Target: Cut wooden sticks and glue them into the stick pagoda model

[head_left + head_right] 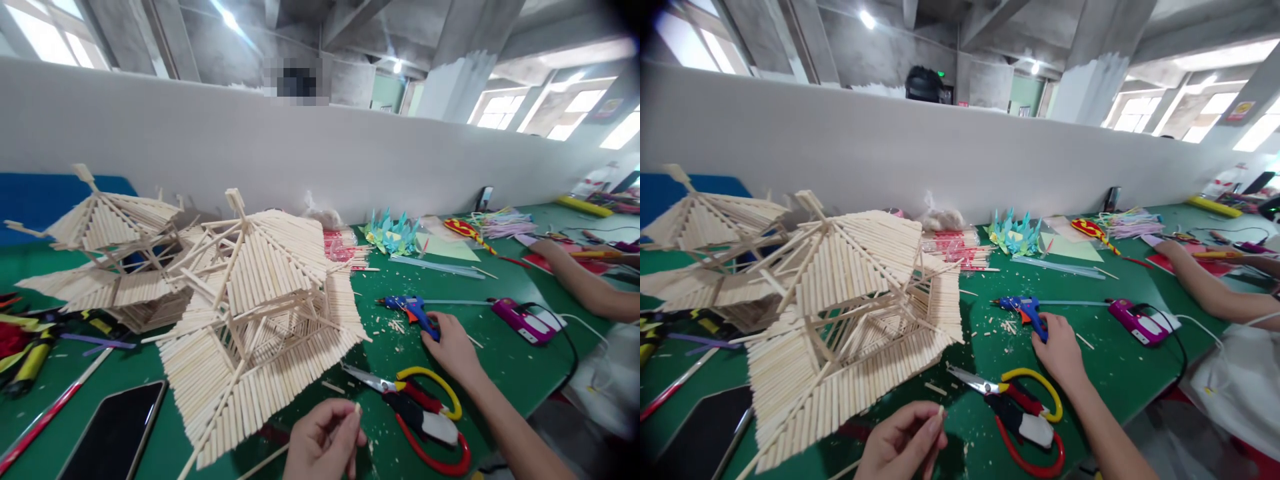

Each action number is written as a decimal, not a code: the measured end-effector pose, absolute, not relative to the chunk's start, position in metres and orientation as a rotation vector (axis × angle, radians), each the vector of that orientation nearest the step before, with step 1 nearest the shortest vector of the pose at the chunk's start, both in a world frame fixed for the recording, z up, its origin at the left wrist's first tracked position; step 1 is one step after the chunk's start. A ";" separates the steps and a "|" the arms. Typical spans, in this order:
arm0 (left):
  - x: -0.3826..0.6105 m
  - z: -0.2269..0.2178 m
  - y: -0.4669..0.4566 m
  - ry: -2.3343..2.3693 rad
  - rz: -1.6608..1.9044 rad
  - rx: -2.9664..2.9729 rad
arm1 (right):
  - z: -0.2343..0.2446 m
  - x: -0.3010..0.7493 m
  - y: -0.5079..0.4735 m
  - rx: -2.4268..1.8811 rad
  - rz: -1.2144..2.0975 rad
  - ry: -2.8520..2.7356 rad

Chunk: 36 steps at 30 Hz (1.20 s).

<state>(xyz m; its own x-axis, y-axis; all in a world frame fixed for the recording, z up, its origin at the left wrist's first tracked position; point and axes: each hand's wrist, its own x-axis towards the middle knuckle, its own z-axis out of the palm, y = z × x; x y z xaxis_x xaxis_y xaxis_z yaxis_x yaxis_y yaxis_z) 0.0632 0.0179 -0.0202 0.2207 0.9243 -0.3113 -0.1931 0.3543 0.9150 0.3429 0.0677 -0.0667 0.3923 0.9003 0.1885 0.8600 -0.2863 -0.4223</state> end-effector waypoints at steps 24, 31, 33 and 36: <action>0.047 -0.035 0.027 0.851 0.992 0.564 | -0.048 0.282 -0.020 -2.191 0.514 -2.065; 0.044 -0.034 0.026 0.737 0.919 0.507 | -0.054 0.283 -0.010 -2.252 0.473 -2.021; 0.044 -0.036 0.026 0.726 0.905 0.496 | -0.051 0.284 -0.012 -2.248 0.471 -2.005; 0.043 -0.036 0.025 0.723 0.901 0.496 | -0.042 0.284 -0.019 -2.179 0.517 -2.020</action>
<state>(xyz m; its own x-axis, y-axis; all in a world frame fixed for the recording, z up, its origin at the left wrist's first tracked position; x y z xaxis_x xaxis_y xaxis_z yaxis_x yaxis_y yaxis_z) 0.0431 0.0251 -0.0364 0.4161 0.8389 -0.3510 -0.5252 0.5368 0.6604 0.2844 -0.0186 -0.0415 0.0475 0.9855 -0.1627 0.9426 -0.0981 -0.3192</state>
